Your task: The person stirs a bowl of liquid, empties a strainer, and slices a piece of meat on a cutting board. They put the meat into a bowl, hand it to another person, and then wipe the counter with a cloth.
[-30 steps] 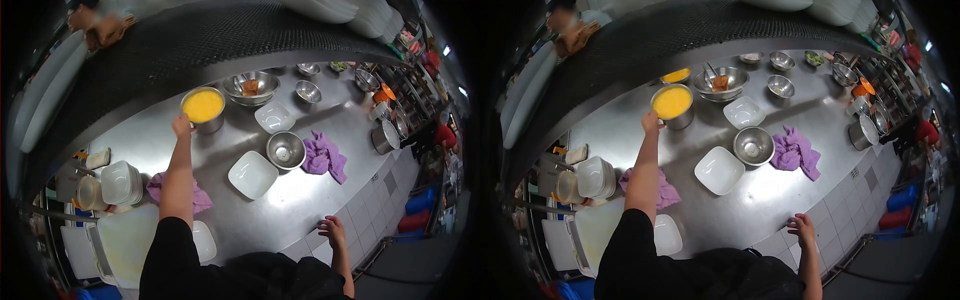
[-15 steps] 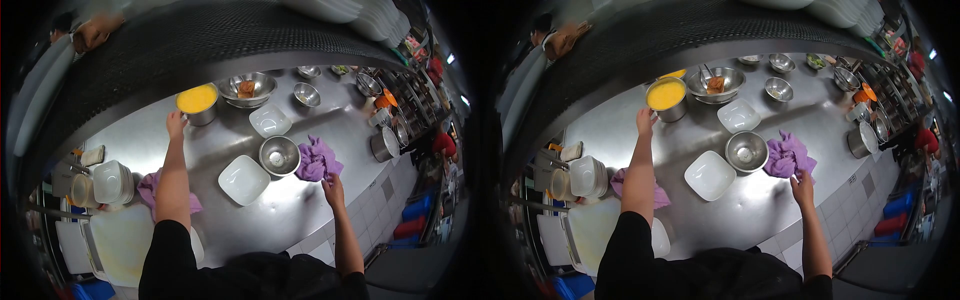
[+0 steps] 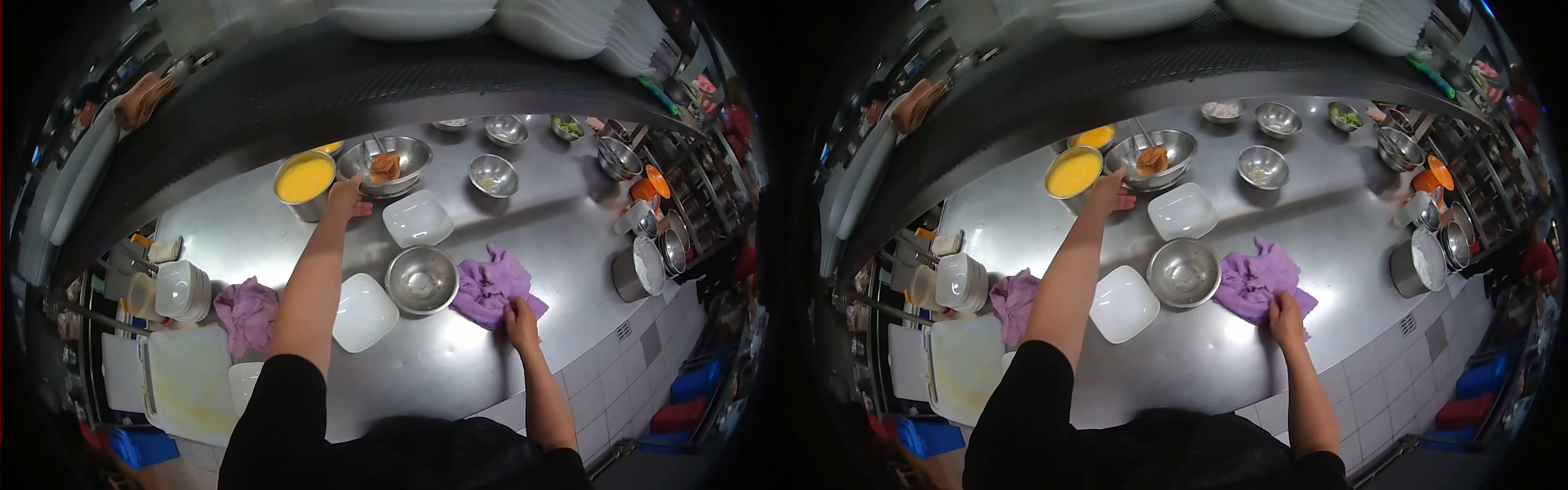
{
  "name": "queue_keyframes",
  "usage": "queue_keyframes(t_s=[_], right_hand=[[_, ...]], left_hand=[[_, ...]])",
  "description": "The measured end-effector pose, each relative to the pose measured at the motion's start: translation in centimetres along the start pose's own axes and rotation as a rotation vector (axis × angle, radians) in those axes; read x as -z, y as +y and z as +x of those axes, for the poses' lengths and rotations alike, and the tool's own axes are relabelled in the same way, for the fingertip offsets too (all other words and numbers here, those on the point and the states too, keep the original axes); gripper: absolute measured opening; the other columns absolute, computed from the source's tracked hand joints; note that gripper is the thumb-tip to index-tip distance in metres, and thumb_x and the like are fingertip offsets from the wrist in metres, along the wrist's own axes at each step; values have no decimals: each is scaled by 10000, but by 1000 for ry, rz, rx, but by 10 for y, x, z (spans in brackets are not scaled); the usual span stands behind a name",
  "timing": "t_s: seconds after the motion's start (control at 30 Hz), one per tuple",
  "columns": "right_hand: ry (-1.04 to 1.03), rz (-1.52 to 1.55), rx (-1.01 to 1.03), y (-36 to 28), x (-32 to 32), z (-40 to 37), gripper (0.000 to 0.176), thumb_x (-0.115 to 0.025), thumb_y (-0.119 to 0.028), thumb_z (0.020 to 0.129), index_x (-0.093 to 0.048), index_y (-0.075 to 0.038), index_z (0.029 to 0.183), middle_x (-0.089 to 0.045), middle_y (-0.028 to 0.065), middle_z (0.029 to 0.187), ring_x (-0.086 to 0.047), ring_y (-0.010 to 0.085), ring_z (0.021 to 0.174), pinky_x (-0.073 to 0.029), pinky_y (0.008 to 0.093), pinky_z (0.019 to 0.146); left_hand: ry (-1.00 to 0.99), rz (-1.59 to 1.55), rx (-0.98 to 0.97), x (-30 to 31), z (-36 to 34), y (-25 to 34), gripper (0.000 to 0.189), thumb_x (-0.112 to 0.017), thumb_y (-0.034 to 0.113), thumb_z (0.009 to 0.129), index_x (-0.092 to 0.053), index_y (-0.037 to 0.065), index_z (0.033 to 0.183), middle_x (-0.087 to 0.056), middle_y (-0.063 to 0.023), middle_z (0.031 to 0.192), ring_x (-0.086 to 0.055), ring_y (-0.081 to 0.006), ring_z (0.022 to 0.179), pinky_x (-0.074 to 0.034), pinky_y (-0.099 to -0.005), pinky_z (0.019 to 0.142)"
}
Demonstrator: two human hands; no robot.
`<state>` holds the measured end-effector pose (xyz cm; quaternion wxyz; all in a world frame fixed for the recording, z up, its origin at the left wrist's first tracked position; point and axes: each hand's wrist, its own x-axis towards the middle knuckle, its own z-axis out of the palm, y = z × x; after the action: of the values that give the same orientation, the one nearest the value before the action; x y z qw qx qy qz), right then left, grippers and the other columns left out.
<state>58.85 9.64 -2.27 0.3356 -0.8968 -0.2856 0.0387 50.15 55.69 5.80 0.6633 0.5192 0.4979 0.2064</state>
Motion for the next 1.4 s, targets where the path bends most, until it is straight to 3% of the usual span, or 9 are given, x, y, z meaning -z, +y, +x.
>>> queue_keyframes(t_s=[0.1,0.23,0.37,0.53,0.77,0.93,1.13,1.27,1.4], right_hand=[[-107,278,-4,26,14,-18,193,-551,-139,876,-586,-21,1026,-630,96,872,-604,174,777,-479,307,696],[-175,493,-303,45,58,-40,199,-543,-139,883,-582,-29,1044,-629,60,891,-610,135,726,-488,264,621],[-107,579,-259,41,99,-32,209,-529,-130,898,-562,-27,1076,-614,42,878,-592,105,689,-466,232,568],[-94,631,66,-21,131,11,211,-524,-121,912,-555,-17,1094,-605,43,905,-575,107,740,-464,228,619],[-204,761,383,-139,101,38,389,-525,-175,932,-449,-36,1287,-560,54,958,-518,80,690,-429,211,554],[-427,928,429,-238,39,0,505,-538,-164,903,-365,-55,1365,-543,52,885,-451,58,587,-379,194,468],[-907,748,456,-362,-40,-91,395,-567,-204,885,-479,-76,1249,-452,-33,642,-355,31,501,-252,175,407],[-845,393,719,-426,-102,-140,441,-637,-264,847,-499,-127,1243,-462,-28,591,-440,93,517,-352,267,465],[-449,1,837,-495,-121,-187,570,-695,-355,773,-496,-194,1282,-590,112,673,-593,332,636,-461,440,615]], left_hand=[[-17,-75,-38,-23,27,8,387,-531,191,833,-460,-98,1080,-568,-255,939,-642,-372,667,-582,-456,557],[112,-105,-108,-35,10,19,349,-493,106,821,-446,-137,1067,-570,-271,948,-644,-387,672,-589,-440,546],[105,-121,-119,-30,-33,27,337,-466,96,814,-454,-148,1047,-578,-259,930,-647,-377,644,-589,-422,524],[-100,-102,-292,22,-108,16,282,-493,117,776,-535,-122,918,-605,-199,779,-646,-319,583,-579,-385,480],[-20,-2,-176,118,-288,-23,80,-558,135,766,-564,56,772,-545,-44,648,-530,-165,460,-459,-321,415],[45,135,-193,211,-369,-87,90,-558,134,767,-586,48,768,-542,-12,654,-497,-108,513,-385,-255,449],[157,298,-209,339,-443,-134,177,-553,161,744,-582,-13,755,-551,-63,628,-501,-136,517,-409,-297,476],[273,331,-213,432,-467,-144,181,-551,153,749,-548,-26,731,-515,-66,594,-490,-138,501,-410,-306,463],[318,354,-259,508,-476,-150,181,-548,146,750,-520,-25,702,-505,-65,582,-485,-138,493,-411,-312,455]])
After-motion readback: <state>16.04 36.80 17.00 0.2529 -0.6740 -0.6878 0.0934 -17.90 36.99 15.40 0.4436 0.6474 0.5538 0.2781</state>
